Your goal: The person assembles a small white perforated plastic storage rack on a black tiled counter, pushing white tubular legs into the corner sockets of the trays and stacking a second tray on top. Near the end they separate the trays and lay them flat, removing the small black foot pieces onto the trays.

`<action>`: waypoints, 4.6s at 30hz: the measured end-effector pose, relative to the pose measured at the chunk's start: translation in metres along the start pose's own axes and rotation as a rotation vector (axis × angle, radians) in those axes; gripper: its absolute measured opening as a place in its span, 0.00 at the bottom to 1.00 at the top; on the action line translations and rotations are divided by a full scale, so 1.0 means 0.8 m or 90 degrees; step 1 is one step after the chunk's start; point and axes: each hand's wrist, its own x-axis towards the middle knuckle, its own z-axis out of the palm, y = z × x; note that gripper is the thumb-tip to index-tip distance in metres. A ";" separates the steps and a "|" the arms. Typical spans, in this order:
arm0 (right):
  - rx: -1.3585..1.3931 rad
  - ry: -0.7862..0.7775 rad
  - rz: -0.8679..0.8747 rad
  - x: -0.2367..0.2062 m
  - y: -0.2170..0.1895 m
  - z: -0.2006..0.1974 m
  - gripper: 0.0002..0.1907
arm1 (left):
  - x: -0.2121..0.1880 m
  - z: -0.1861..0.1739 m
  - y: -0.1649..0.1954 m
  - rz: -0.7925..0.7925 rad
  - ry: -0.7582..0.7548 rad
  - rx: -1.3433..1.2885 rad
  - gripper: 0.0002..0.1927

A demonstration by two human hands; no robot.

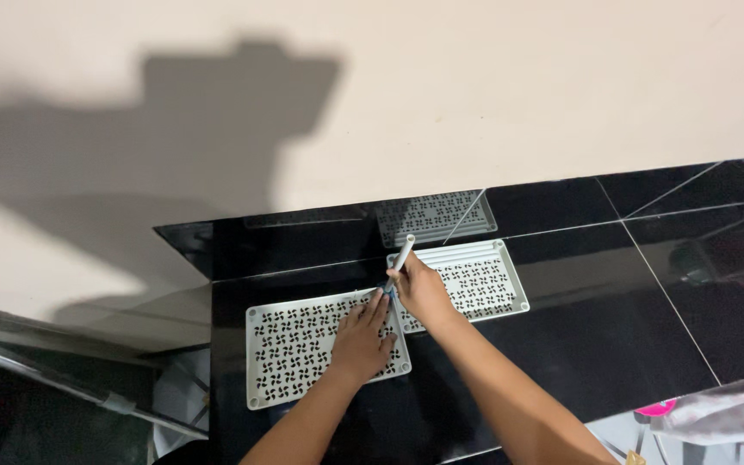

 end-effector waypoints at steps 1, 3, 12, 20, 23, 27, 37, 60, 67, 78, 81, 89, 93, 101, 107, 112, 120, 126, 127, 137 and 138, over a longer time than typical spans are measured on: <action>-0.013 -0.020 0.024 0.002 0.006 -0.001 0.13 | 0.000 0.001 0.000 0.006 0.015 -0.008 0.40; -0.007 -0.022 0.002 -0.004 0.025 -0.002 0.15 | -0.002 0.003 0.000 0.022 0.046 -0.023 0.40; -0.385 0.058 -0.083 -0.010 0.132 -0.013 0.22 | -0.005 0.001 -0.004 0.045 0.149 -0.121 0.34; -0.484 -0.012 -0.049 -0.017 0.131 -0.003 0.21 | -0.050 -0.025 -0.063 0.043 0.377 -0.241 0.20; -0.471 0.019 -0.113 -0.028 0.116 0.004 0.20 | -0.082 -0.030 -0.119 0.008 0.453 -0.172 0.14; -0.372 0.097 -0.138 -0.057 0.053 0.002 0.12 | -0.126 -0.022 -0.198 -0.105 0.566 -0.238 0.13; -0.007 0.123 -0.149 -0.094 -0.154 0.039 0.07 | -0.143 -0.011 -0.261 -0.300 0.336 -0.489 0.25; 0.076 -0.060 -0.234 0.026 -0.278 0.211 0.09 | -0.147 -0.014 -0.278 -0.196 0.379 -0.609 0.25; 0.040 -0.090 -0.264 0.024 -0.279 0.212 0.09 | -0.146 -0.013 -0.279 -0.175 0.378 -0.633 0.25; 0.062 -0.130 -0.182 0.039 -0.276 0.213 0.15 | -0.146 -0.026 -0.268 -0.210 0.353 -0.591 0.25; 0.063 -0.129 -0.160 0.037 -0.270 0.218 0.16 | -0.146 -0.020 -0.268 -0.082 0.429 -0.624 0.24; 0.089 -0.087 -0.148 -0.015 -0.239 0.189 0.36 | -0.153 -0.031 -0.248 -0.263 0.351 -0.464 0.24; 0.020 -0.012 -0.161 -0.066 -0.179 0.134 0.17 | -0.160 -0.043 -0.225 -0.303 0.367 -0.292 0.23; -0.187 0.154 -0.078 -0.065 0.038 0.029 0.11 | -0.137 -0.032 -0.152 -0.120 0.563 0.091 0.18; -0.341 0.114 -0.028 -0.028 0.138 -0.005 0.20 | -0.078 0.004 -0.031 0.140 0.362 -0.233 0.17; -0.355 0.061 0.007 -0.013 0.154 -0.014 0.25 | -0.029 0.018 0.016 0.161 0.212 -0.272 0.18; -0.445 0.045 -0.034 -0.007 0.169 -0.012 0.22 | -0.018 0.026 0.018 0.254 0.328 -0.138 0.17; -0.339 0.081 -0.039 -0.041 0.141 -0.031 0.07 | -0.053 0.031 0.020 0.307 0.332 -0.163 0.17; -0.304 0.103 -0.055 -0.049 0.131 -0.038 0.09 | -0.057 0.034 0.021 0.301 0.319 -0.163 0.17; -0.068 0.179 -0.158 -0.126 -0.040 -0.056 0.11 | -0.095 0.049 -0.004 0.257 0.316 -0.139 0.12; -0.053 0.174 -0.175 -0.131 -0.059 -0.052 0.10 | -0.102 0.045 -0.012 0.252 0.300 -0.128 0.11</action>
